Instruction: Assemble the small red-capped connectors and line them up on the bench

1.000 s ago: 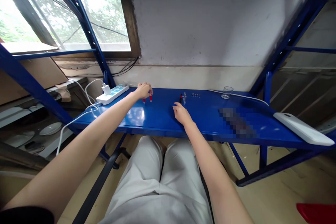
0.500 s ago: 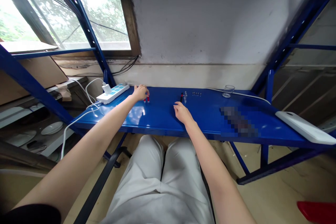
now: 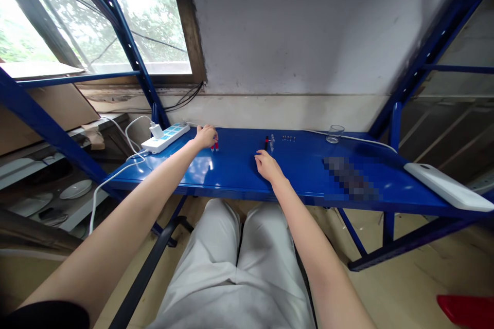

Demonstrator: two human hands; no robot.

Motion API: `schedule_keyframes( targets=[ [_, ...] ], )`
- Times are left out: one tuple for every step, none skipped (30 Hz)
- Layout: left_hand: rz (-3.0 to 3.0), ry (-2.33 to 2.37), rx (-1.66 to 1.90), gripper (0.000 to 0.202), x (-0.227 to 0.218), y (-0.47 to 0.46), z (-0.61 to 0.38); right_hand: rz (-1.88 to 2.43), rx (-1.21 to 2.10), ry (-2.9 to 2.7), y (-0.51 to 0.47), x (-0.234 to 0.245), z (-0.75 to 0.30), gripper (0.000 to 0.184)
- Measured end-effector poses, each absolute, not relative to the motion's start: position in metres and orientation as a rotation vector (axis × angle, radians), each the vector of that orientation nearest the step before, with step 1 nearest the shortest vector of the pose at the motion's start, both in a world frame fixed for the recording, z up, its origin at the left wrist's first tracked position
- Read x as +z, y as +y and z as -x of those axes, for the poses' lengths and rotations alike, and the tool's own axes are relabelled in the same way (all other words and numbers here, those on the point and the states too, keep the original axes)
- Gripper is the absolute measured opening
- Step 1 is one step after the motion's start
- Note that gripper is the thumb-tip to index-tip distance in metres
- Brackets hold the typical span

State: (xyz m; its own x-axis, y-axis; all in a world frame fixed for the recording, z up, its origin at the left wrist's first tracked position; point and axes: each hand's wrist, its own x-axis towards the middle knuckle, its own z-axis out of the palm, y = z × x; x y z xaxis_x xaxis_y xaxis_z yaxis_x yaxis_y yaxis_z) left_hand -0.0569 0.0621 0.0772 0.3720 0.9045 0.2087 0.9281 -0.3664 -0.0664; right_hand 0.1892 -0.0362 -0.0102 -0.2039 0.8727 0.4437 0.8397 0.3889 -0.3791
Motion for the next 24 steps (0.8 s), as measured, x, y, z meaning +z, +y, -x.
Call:
schedule_keyframes(
  targets=[
    [2.456, -1.658, -0.206, 0.022, 0.0771, 0.0623, 0.0574, 1.466, 0.069, -2.051, -0.0363, -0.01, -0.1891, 0.037],
    [2.458, -1.66, -0.208, 0.023, 0.0771, 0.0626, 0.0578, 1.469, 0.069, -2.051, -0.0364, -0.0099, -0.189, 0.037],
    [2.458, -1.665, -0.209, 0.022, 0.077, 0.063, 0.0583, 1.47, 0.073, -2.052, -0.0365, -0.0098, -0.1889, 0.037],
    [2.457, -1.671, -0.21, 0.022, 0.0769, 0.0635, 0.0586, 1.471, 0.077, -2.053, -0.0366, -0.0098, -0.1889, 0.037],
    [2.455, -1.676, -0.211, 0.021, 0.0767, 0.064, 0.0589, 1.471, 0.083, -2.053, -0.0367, -0.0097, -0.1889, 0.037],
    [2.453, -1.679, -0.213, 0.02, 0.0764, 0.0645, 0.0591, 1.47, 0.088, -2.054, -0.0368, -0.0097, -0.1889, 0.037],
    [2.453, -1.68, -0.215, 0.019, 0.0761, 0.0651, 0.0592, 1.469, 0.091, -2.055, -0.037, -0.0097, -0.1889, 0.038],
    [2.455, -1.678, -0.218, 0.018, 0.0758, 0.0656, 0.0592, 1.469, 0.093, -2.054, -0.0371, -0.0096, -0.1889, 0.038],
    [2.458, -1.674, -0.225, 0.017, 0.0754, 0.0661, 0.0593, 1.47, 0.093, -2.053, -0.0372, -0.0096, -0.1888, 0.038],
    [2.461, -1.67, -0.231, 0.017, 0.0749, 0.0665, 0.0593, 1.47, 0.092, -2.052, -0.0372, -0.0096, -0.1888, 0.038],
    [2.462, -1.666, -0.238, 0.017, 0.0745, 0.0669, 0.0593, 1.471, 0.091, -2.052, -0.0371, -0.0096, -0.1888, 0.038],
    [2.462, -1.665, -0.243, 0.017, 0.0742, 0.0671, 0.0593, 1.471, 0.088, -2.05, -0.0371, -0.0096, -0.1888, 0.038],
    [2.461, -1.665, -0.245, 0.017, 0.0739, 0.0672, 0.0592, 1.471, 0.086, -2.05, -0.037, -0.0097, -0.1887, 0.038],
    [2.46, -1.666, -0.247, 0.018, 0.0738, 0.0673, 0.0591, 1.471, 0.085, -2.049, -0.0369, -0.0097, -0.1887, 0.038],
    [2.458, -1.668, -0.246, 0.018, 0.0738, 0.0671, 0.059, 1.47, 0.084, -2.049, -0.0368, -0.0098, -0.1886, 0.038],
    [2.458, -1.669, -0.243, 0.018, 0.0739, 0.0669, 0.0589, 1.47, 0.085, -2.048, -0.0368, -0.0098, -0.1886, 0.037],
    [2.457, -1.67, -0.241, 0.018, 0.0742, 0.0667, 0.0587, 1.469, 0.086, -2.048, -0.0368, -0.0098, -0.1886, 0.037],
    [2.457, -1.671, -0.24, 0.018, 0.0745, 0.0663, 0.0585, 1.469, 0.089, -2.047, -0.0368, -0.0098, -0.1886, 0.037],
    [2.457, -1.671, -0.239, 0.018, 0.0749, 0.0659, 0.0583, 1.471, 0.09, -2.046, -0.0368, -0.0097, -0.1886, 0.037],
    [2.456, -1.672, -0.237, 0.017, 0.0753, 0.0654, 0.058, 1.473, 0.092, -2.045, -0.0368, -0.0096, -0.1887, 0.037],
    [2.457, -1.673, -0.236, 0.017, 0.0757, 0.0649, 0.0577, 1.476, 0.094, -2.045, -0.0367, -0.0096, -0.1889, 0.037],
    [2.459, -1.674, -0.233, 0.017, 0.0761, 0.0645, 0.0574, 1.478, 0.096, -2.045, -0.0367, -0.0096, -0.189, 0.037],
    [2.46, -1.675, -0.23, 0.016, 0.0765, 0.064, 0.0571, 1.479, 0.097, -2.045, -0.0366, -0.0096, -0.1891, 0.037],
    [2.463, -1.676, -0.227, 0.016, 0.0768, 0.0636, 0.0569, 1.479, 0.096, -2.045, -0.0366, -0.0097, -0.1893, 0.037]
  ],
)
